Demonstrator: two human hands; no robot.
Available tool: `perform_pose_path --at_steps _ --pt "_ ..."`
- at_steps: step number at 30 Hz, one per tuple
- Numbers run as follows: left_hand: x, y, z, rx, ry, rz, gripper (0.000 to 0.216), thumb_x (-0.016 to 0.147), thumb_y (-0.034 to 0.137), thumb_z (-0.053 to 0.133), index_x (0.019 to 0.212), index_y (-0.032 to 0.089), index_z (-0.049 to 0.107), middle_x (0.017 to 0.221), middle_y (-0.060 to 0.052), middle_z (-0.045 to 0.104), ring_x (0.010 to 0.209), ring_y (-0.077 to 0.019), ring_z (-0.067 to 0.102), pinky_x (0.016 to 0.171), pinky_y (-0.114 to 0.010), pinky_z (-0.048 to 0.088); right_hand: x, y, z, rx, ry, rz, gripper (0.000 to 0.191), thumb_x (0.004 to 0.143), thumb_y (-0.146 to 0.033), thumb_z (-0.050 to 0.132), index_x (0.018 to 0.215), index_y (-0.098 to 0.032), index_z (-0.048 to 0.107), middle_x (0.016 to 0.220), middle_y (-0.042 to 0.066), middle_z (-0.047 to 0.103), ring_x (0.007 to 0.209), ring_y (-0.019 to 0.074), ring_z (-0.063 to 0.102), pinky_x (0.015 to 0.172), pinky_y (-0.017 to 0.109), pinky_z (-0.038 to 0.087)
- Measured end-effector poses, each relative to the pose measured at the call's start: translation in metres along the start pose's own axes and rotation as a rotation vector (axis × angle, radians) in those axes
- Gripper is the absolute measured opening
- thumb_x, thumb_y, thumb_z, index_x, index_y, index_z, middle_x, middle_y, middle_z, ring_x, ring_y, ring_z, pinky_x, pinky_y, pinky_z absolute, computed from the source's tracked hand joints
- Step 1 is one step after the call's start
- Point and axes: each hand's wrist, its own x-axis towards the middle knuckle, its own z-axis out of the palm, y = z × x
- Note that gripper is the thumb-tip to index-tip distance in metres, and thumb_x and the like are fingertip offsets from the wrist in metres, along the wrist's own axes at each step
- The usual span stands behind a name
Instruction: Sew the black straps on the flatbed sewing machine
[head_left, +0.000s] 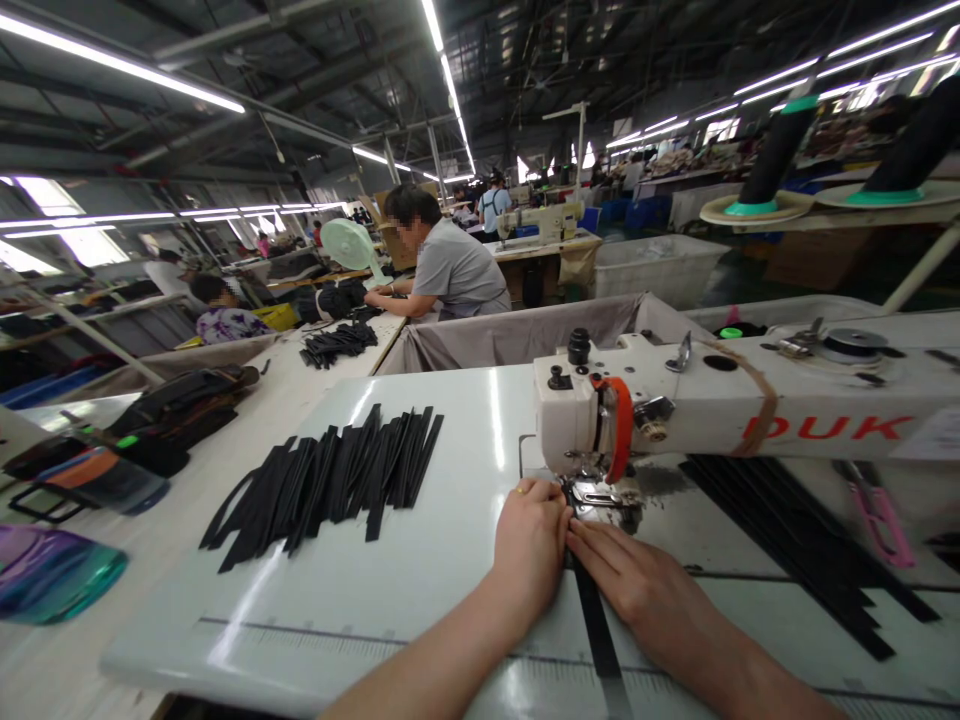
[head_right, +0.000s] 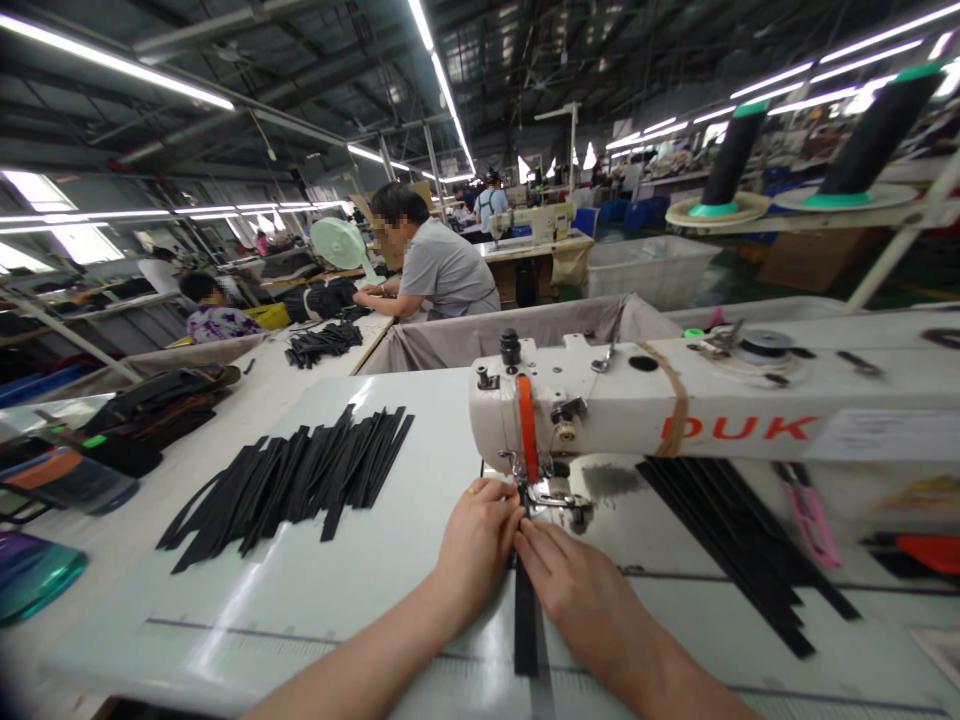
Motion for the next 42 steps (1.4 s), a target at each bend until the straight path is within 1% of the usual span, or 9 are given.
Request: perform_pose_path --at_steps 4,7,9,15,20,27,31,35,42 --pt "0.001 -0.003 0.003 -0.041 0.062 -0.061 0.027 0.094 0.012 0.044 0.079 0.018 0.066 0.097 -0.009 0.066 0.093 -0.0237 0.056 0.084 -0.040 0.050 0.000 0.005 0.001 0.048 -0.039 0.062 0.045 0.083 0.003 0.038 0.117 -0.013 0.063 0.110 0.012 0.070 0.103 0.0208 0.066 0.086 0.032 0.058" --pt "0.002 -0.006 0.005 -0.075 0.081 -0.063 0.022 0.092 0.010 0.048 0.083 0.018 0.067 0.101 -0.009 0.067 0.098 -0.0242 0.056 0.088 -0.041 0.051 0.000 0.010 0.001 0.104 -0.037 0.103 0.047 0.083 0.003 0.039 0.119 -0.015 0.062 0.111 0.010 0.069 0.103 0.0202 0.065 0.086 0.033 0.058" --pt "0.003 -0.007 0.005 -0.085 0.077 -0.062 0.021 0.091 0.008 0.050 0.085 0.018 0.067 0.103 -0.008 0.067 0.098 -0.0243 0.057 0.089 -0.041 0.051 -0.001 0.013 -0.001 0.155 -0.029 0.111 0.045 0.082 0.002 0.040 0.115 -0.017 0.064 0.109 0.009 0.069 0.102 0.0195 0.065 0.086 0.033 0.057" --pt "0.001 -0.005 0.002 -0.101 0.068 -0.065 0.019 0.091 0.006 0.051 0.086 0.017 0.067 0.105 -0.008 0.066 0.101 -0.0246 0.056 0.091 -0.041 0.051 -0.003 0.014 -0.009 0.326 -0.054 0.120 0.029 0.087 -0.004 0.044 0.092 -0.020 0.068 0.086 0.005 0.067 0.084 0.0183 0.063 0.075 0.029 0.054" --pt "0.000 -0.005 0.001 -0.103 0.065 -0.058 0.020 0.090 0.006 0.051 0.083 0.017 0.066 0.107 -0.008 0.066 0.102 -0.0243 0.055 0.093 -0.041 0.050 -0.004 0.014 -0.011 0.402 -0.019 0.120 0.029 0.088 -0.005 0.045 0.090 -0.021 0.070 0.085 0.003 0.069 0.083 0.0179 0.062 0.079 0.030 0.052" --pt "0.001 -0.004 0.002 -0.072 0.041 -0.063 0.018 0.091 0.008 0.051 0.091 0.016 0.067 0.107 -0.008 0.067 0.100 -0.0246 0.055 0.091 -0.042 0.051 -0.004 0.024 -0.003 0.317 -0.030 0.145 0.033 0.085 -0.006 0.049 0.105 -0.021 0.070 0.100 0.004 0.071 0.095 0.0205 0.062 0.091 0.039 0.050" --pt "0.002 -0.003 0.000 -0.042 0.029 -0.047 0.021 0.092 0.009 0.049 0.085 0.016 0.067 0.104 -0.008 0.067 0.097 -0.0243 0.055 0.090 -0.042 0.050 -0.001 0.028 0.001 0.252 -0.036 0.130 0.036 0.085 -0.005 0.047 0.112 -0.017 0.068 0.108 0.008 0.070 0.100 0.0225 0.062 0.090 0.041 0.052" --pt "0.002 -0.003 -0.001 -0.026 0.023 -0.039 0.020 0.093 0.009 0.049 0.084 0.016 0.066 0.105 -0.008 0.067 0.097 -0.0242 0.055 0.090 -0.041 0.050 0.000 0.030 0.004 0.228 -0.074 0.125 0.036 0.085 -0.005 0.049 0.116 -0.013 0.064 0.109 0.010 0.067 0.097 0.0242 0.061 0.087 0.042 0.054" --pt "0.003 -0.003 0.001 0.017 0.010 -0.038 0.019 0.093 0.009 0.051 0.082 0.015 0.065 0.102 -0.008 0.067 0.095 -0.0244 0.055 0.088 -0.040 0.051 -0.001 0.028 0.010 0.187 -0.102 0.142 0.038 0.083 -0.004 0.049 0.118 -0.013 0.062 0.110 0.011 0.066 0.098 0.0258 0.060 0.086 0.044 0.055"
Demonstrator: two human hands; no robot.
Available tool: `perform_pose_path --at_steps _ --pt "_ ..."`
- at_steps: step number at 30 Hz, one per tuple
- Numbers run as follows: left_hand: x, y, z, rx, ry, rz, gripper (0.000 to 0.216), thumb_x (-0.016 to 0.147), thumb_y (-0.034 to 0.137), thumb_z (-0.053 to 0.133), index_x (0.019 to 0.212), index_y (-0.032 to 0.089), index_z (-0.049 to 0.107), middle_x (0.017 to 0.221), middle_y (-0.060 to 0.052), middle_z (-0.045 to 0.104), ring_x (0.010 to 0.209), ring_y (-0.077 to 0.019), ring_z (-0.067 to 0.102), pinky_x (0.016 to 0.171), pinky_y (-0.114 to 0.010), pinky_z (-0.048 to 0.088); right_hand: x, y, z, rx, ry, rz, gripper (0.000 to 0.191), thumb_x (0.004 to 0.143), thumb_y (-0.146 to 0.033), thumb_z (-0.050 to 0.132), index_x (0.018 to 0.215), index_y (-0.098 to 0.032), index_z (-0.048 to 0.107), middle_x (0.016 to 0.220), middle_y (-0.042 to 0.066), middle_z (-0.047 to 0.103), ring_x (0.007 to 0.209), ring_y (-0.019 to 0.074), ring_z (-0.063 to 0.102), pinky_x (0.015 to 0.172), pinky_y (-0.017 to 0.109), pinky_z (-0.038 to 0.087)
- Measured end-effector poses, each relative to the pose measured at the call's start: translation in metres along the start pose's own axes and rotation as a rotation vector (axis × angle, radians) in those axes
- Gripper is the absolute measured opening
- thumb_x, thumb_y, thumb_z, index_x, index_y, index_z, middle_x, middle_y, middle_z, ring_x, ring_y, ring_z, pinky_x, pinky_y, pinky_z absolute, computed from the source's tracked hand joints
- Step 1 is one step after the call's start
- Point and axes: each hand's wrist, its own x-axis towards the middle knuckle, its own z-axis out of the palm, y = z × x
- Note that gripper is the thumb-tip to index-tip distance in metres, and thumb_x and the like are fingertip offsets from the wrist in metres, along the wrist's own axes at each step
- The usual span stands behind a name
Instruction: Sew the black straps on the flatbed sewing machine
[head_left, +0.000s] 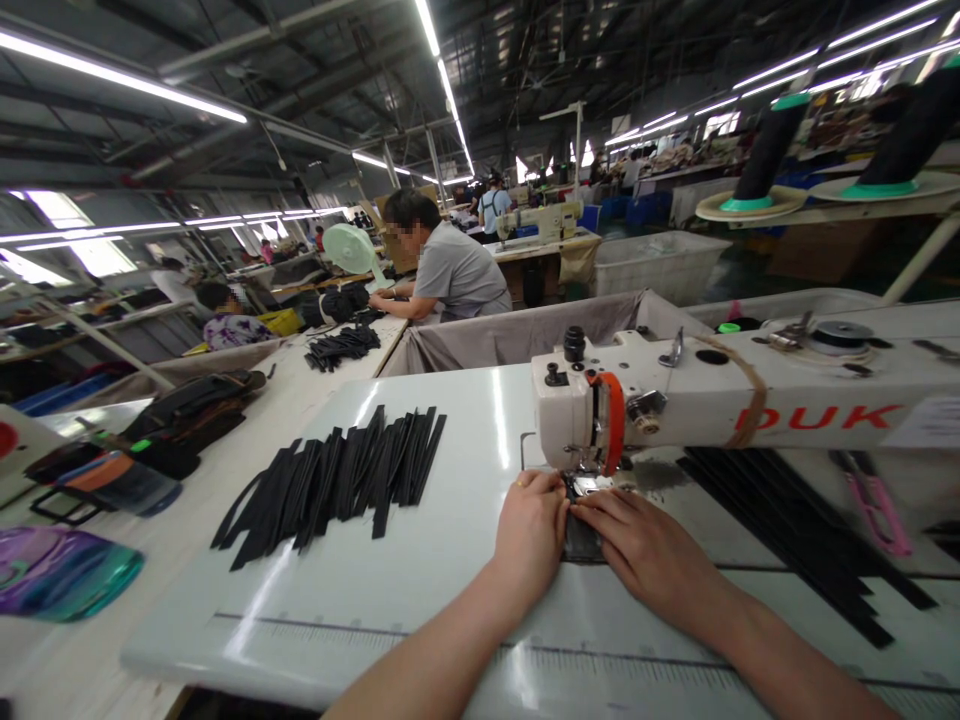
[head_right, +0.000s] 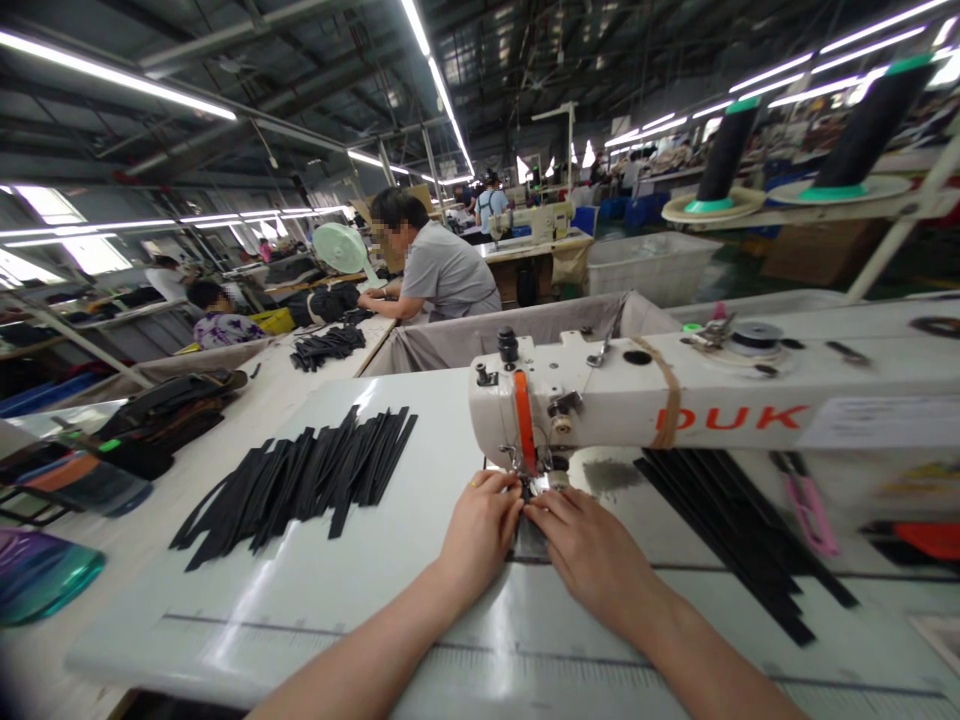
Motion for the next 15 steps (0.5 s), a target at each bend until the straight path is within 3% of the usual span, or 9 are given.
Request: perform_pose_path --at_steps 10,15 --pt "-0.007 0.000 0.002 -0.044 0.002 0.011 0.019 0.092 0.009 0.050 0.083 0.015 0.066 0.099 -0.009 0.065 0.096 -0.0248 0.056 0.088 -0.041 0.052 0.000 -0.002 -0.002 0.020 0.015 -0.022 0.035 0.083 -0.004 0.047 0.113 -0.015 0.063 0.107 0.010 0.066 0.099 0.0251 0.061 0.088 0.043 0.055" --pt "0.010 -0.024 0.005 -0.090 0.120 -0.027 0.022 0.091 0.005 0.049 0.095 0.017 0.067 0.102 -0.008 0.065 0.099 -0.0231 0.057 0.090 -0.039 0.051 -0.004 0.000 -0.002 0.026 0.044 -0.020 0.035 0.085 -0.004 0.045 0.112 -0.017 0.064 0.108 0.010 0.066 0.099 0.0248 0.061 0.089 0.044 0.054"
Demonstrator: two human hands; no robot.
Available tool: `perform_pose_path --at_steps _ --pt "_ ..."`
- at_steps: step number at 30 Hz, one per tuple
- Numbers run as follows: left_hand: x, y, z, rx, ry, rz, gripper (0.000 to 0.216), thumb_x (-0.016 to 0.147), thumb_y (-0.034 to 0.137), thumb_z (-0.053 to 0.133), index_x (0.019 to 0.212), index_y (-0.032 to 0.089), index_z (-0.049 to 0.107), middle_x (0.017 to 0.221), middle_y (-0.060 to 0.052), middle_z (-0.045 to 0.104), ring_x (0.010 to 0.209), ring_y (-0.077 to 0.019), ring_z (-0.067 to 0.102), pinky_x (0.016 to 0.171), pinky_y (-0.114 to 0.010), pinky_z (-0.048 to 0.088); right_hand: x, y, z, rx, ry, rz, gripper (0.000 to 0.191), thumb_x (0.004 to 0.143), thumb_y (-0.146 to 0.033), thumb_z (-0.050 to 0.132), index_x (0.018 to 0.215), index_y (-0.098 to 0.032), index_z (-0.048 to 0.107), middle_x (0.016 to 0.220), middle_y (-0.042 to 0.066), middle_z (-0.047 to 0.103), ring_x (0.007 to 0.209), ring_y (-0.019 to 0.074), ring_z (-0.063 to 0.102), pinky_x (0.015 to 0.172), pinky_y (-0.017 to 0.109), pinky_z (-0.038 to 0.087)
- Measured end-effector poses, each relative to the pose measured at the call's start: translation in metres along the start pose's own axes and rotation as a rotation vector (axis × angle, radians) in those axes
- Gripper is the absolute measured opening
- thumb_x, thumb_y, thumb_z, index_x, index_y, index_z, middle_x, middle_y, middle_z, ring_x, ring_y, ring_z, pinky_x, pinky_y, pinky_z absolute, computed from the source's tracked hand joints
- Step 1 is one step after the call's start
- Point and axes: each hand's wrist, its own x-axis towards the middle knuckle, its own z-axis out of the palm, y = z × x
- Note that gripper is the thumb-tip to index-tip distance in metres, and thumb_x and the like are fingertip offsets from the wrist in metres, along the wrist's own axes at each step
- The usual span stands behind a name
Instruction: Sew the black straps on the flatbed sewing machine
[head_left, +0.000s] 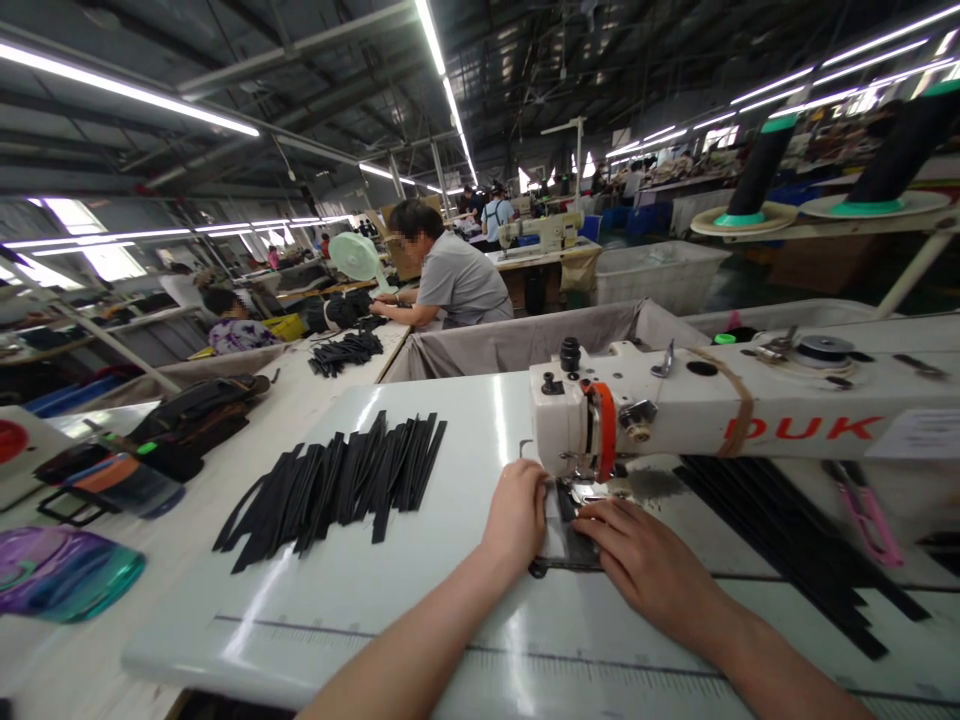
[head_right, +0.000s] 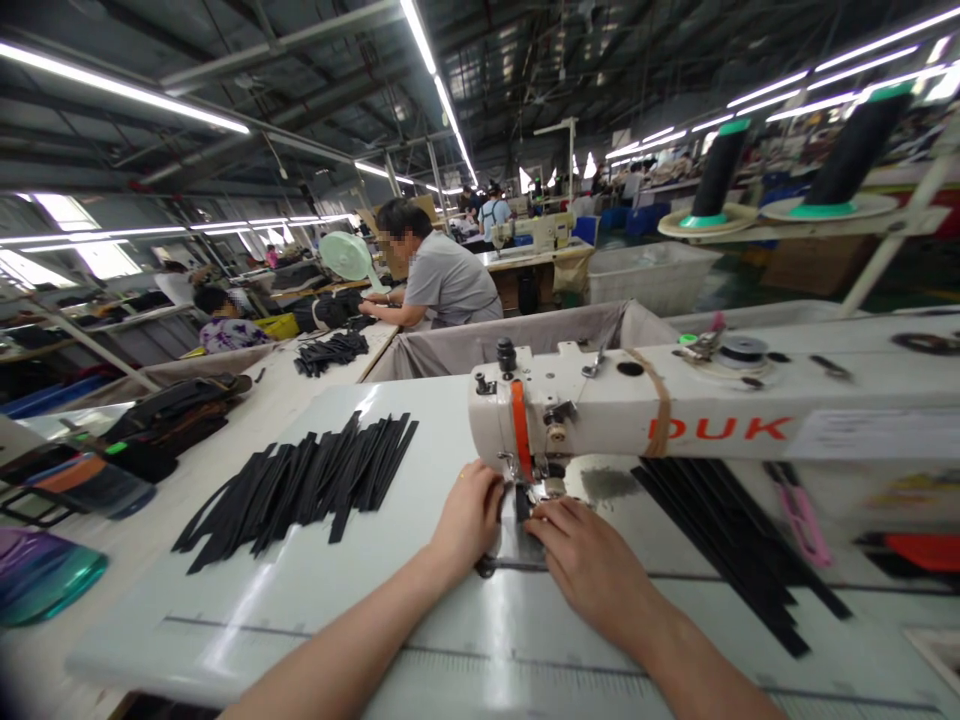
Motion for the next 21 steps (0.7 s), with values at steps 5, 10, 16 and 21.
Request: perform_pose_path --at_steps 5,10,16,21 --pt "0.042 -0.030 -0.009 0.120 -0.243 0.209 0.016 0.087 0.012 0.064 0.095 0.023 0.071 0.111 -0.003 0.068 0.114 -0.0228 0.055 0.103 -0.037 0.044 -0.003 0.001 0.001 0.034 0.020 0.015 0.034 0.085 -0.004 0.045 0.109 -0.018 0.065 0.108 0.010 0.066 0.099 0.0251 0.061 0.089 0.045 0.053" --pt "0.045 -0.033 -0.030 0.261 -0.138 -0.013 0.018 0.092 0.016 0.058 0.082 0.019 0.072 0.096 -0.007 0.070 0.100 -0.0246 0.060 0.096 -0.040 0.046 -0.002 0.000 -0.001 0.034 0.027 0.016 0.034 0.086 -0.004 0.043 0.108 -0.018 0.065 0.107 0.010 0.066 0.098 0.0243 0.062 0.088 0.043 0.054" --pt "-0.007 0.008 -0.027 0.135 -0.163 -0.017 0.024 0.096 0.023 0.054 0.082 0.018 0.072 0.094 -0.006 0.068 0.086 -0.0194 0.062 0.081 -0.032 0.051 -0.002 0.000 0.000 0.077 -0.004 -0.015 0.039 0.087 -0.007 0.048 0.122 -0.019 0.061 0.123 0.011 0.063 0.110 0.0248 0.060 0.093 0.043 0.053" --pt "-0.028 0.018 -0.021 -0.073 -0.135 0.053 0.016 0.091 0.016 0.060 0.100 0.020 0.073 0.115 -0.007 0.068 0.107 -0.0248 0.059 0.094 -0.042 0.049 -0.002 -0.003 -0.005 0.147 -0.060 0.003 0.032 0.087 -0.009 0.053 0.114 -0.022 0.064 0.119 0.008 0.064 0.111 0.0227 0.061 0.093 0.038 0.054"
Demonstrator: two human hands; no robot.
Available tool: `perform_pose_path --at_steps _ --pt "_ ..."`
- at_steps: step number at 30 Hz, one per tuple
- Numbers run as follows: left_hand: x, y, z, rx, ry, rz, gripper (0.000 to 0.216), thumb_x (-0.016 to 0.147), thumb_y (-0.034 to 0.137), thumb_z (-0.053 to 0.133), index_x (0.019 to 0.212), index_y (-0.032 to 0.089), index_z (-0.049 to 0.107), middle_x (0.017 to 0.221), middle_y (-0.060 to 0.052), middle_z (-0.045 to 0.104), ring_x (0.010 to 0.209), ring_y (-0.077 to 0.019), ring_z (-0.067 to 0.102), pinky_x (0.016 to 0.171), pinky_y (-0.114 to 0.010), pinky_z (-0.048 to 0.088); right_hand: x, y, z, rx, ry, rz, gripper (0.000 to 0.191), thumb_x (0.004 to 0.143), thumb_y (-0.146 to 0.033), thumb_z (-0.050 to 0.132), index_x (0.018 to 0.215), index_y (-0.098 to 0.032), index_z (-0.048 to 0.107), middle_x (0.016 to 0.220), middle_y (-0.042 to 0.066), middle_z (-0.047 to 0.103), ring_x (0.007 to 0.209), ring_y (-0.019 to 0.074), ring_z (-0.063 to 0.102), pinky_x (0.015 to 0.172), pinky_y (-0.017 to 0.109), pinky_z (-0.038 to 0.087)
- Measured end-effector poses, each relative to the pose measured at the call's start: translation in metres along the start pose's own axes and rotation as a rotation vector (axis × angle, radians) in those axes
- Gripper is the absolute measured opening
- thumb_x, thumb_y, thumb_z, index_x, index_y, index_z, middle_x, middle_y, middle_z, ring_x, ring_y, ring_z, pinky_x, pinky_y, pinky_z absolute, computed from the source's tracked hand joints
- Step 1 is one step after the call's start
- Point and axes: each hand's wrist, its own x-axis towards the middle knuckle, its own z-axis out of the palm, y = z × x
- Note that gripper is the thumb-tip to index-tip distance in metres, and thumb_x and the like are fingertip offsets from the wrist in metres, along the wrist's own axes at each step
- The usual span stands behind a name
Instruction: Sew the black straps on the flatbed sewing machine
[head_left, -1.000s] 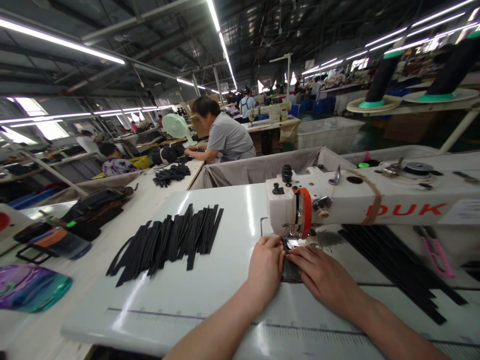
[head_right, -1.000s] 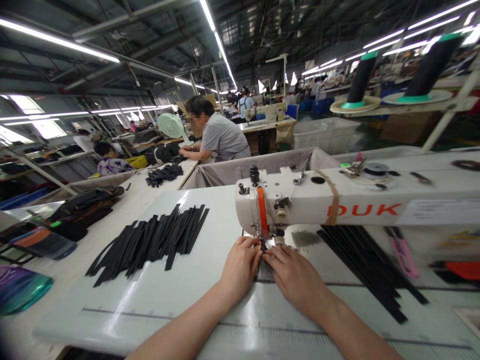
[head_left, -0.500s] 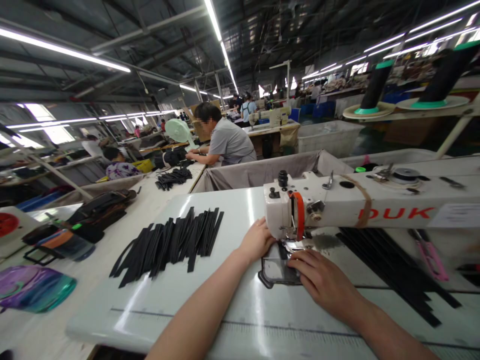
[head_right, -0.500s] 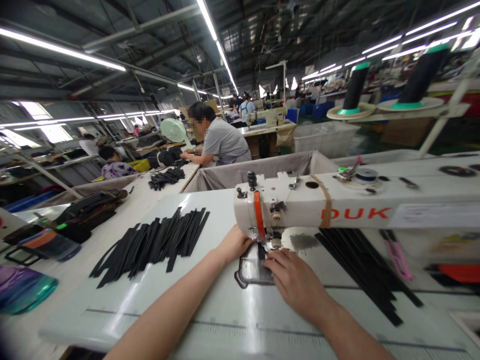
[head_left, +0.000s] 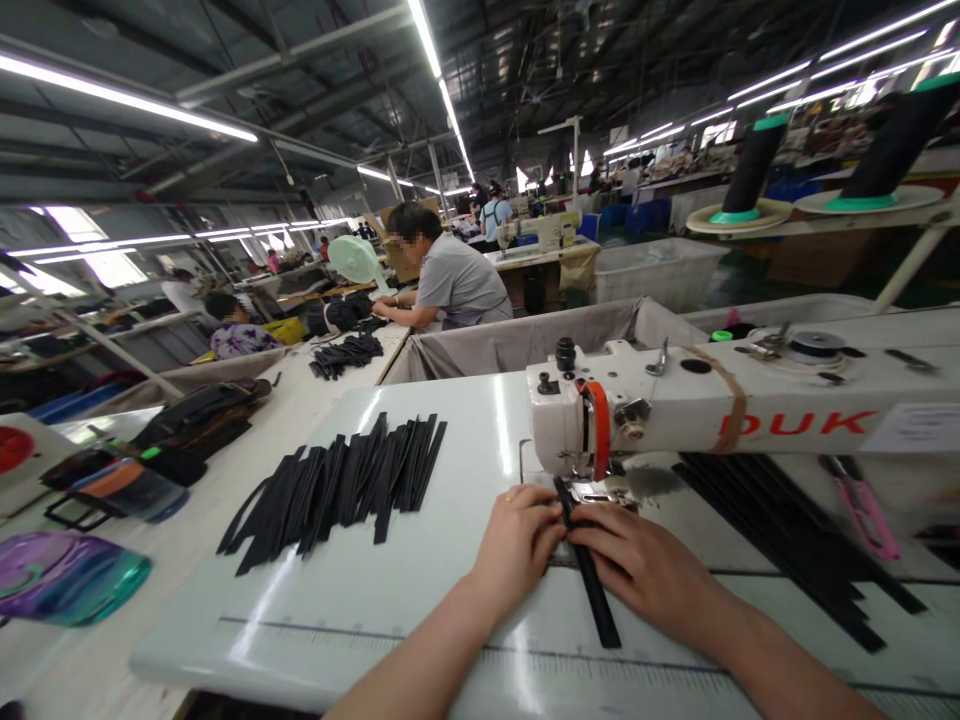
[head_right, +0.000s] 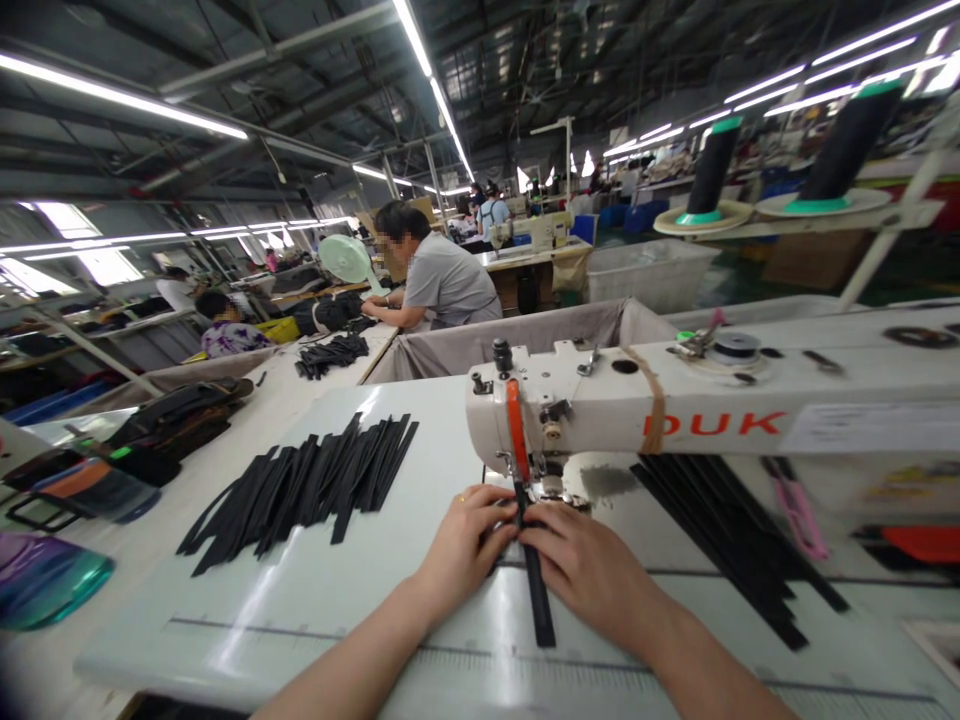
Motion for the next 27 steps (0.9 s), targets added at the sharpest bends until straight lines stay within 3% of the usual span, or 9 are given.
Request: perform_pose_path --at_steps 7,15,27 --pt "0.002 -0.007 0.004 -0.031 0.002 0.030 0.016 0.090 0.013 0.063 0.100 0.019 0.073 0.118 -0.006 0.069 0.115 -0.0238 0.059 0.102 -0.041 0.048 0.000 -0.003 0.000 0.013 0.050 0.010 0.026 0.091 -0.012 0.048 0.111 -0.021 0.063 0.116 0.008 0.067 0.107 0.0205 0.065 0.089 0.033 0.057" --pt "0.005 -0.002 0.001 0.063 -0.027 0.106 0.013 0.088 0.014 0.066 0.099 0.017 0.070 0.116 -0.007 0.070 0.111 -0.0240 0.061 0.100 -0.039 0.050 -0.001 -0.003 0.002 -0.006 0.100 -0.003 0.025 0.093 -0.013 0.046 0.109 -0.020 0.064 0.114 0.008 0.069 0.104 0.0188 0.067 0.090 0.032 0.057" --pt "0.009 0.000 0.013 0.219 -0.067 0.043 0.013 0.092 0.010 0.056 0.099 0.018 0.063 0.119 -0.008 0.066 0.114 -0.0245 0.059 0.099 -0.042 0.051 0.001 -0.006 -0.003 -0.028 0.089 0.003 0.028 0.090 -0.009 0.047 0.109 -0.019 0.065 0.111 0.009 0.070 0.105 0.0201 0.065 0.089 0.034 0.057"
